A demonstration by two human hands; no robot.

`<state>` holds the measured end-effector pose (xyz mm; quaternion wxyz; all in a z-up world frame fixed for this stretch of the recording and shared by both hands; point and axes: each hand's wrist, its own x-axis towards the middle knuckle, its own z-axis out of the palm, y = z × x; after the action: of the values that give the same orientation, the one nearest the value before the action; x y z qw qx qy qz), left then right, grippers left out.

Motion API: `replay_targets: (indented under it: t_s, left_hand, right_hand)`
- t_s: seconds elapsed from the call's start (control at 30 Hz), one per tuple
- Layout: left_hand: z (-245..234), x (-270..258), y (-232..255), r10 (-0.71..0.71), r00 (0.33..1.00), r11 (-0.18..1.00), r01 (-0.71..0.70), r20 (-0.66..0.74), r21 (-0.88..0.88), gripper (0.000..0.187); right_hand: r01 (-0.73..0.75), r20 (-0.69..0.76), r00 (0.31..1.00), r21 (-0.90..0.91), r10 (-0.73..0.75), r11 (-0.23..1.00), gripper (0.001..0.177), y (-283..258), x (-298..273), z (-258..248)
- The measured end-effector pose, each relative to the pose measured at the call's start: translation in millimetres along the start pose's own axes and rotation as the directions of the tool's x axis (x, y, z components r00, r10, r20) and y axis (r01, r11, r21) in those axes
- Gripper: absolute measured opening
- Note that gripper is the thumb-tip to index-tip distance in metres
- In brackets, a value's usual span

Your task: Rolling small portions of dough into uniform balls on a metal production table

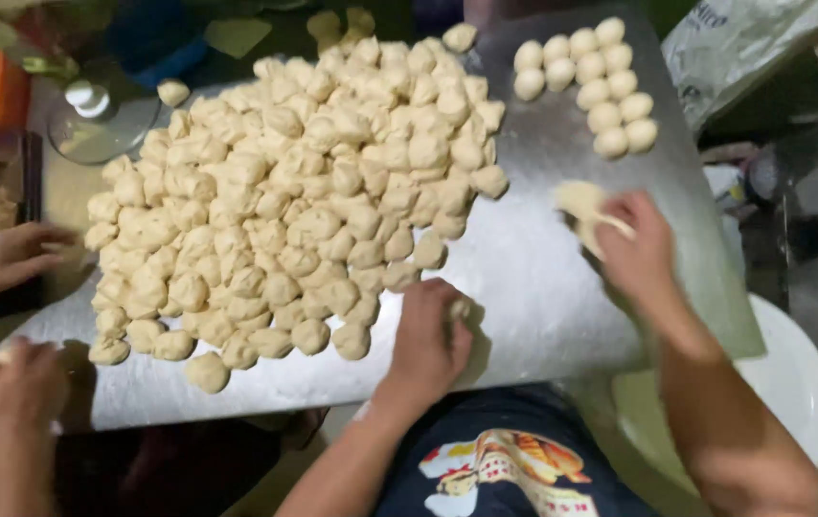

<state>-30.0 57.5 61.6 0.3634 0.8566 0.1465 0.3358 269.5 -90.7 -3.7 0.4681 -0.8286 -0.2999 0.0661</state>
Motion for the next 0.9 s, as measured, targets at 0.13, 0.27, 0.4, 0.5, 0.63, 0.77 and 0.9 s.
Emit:
replay_targets:
  t_s: [0.13,0.27,0.4,0.5,0.63,0.77,0.9]
  left_hand:
    - [27,-63,-44,0.059,0.968,0.975,-0.109,0.245,0.194,0.029]
    - [50,-54,-61,0.030,0.960,0.959,-0.107,0.278,0.264,0.023]
    - [71,-48,-78,0.121,0.977,0.973,-0.151,0.174,0.173,0.023]
    - [90,-37,-52,0.125,0.992,0.974,-0.120,-0.016,0.195,0.036]
    - [102,-10,35,-0.077,0.922,0.994,0.041,0.380,0.103,0.083]
    - [153,-17,34,0.021,0.860,0.982,-0.114,0.511,0.152,0.061]
    - [86,9,21,-0.469,0.882,0.866,0.448,0.049,0.224,0.043]
  right_hand:
    - [-0.050,0.053,0.996,-0.345,0.072,0.937,0.023,50,-99,-57]
    - [0.035,-0.041,0.997,-0.496,-0.064,0.868,0.055,47,-113,-32]
    - [0.172,-0.098,0.962,-0.506,-0.255,0.845,0.057,60,-105,-22]
    - [0.269,-0.102,0.931,-0.454,-0.350,0.849,0.051,74,-101,-22]
    - [0.097,-0.038,0.994,-0.195,-0.106,0.976,0.050,54,-110,-43]
    - [-0.065,0.316,0.948,0.098,0.030,0.993,0.055,37,-131,-93]
    - [0.011,0.253,0.968,-0.071,0.007,0.997,0.023,84,-127,-155]
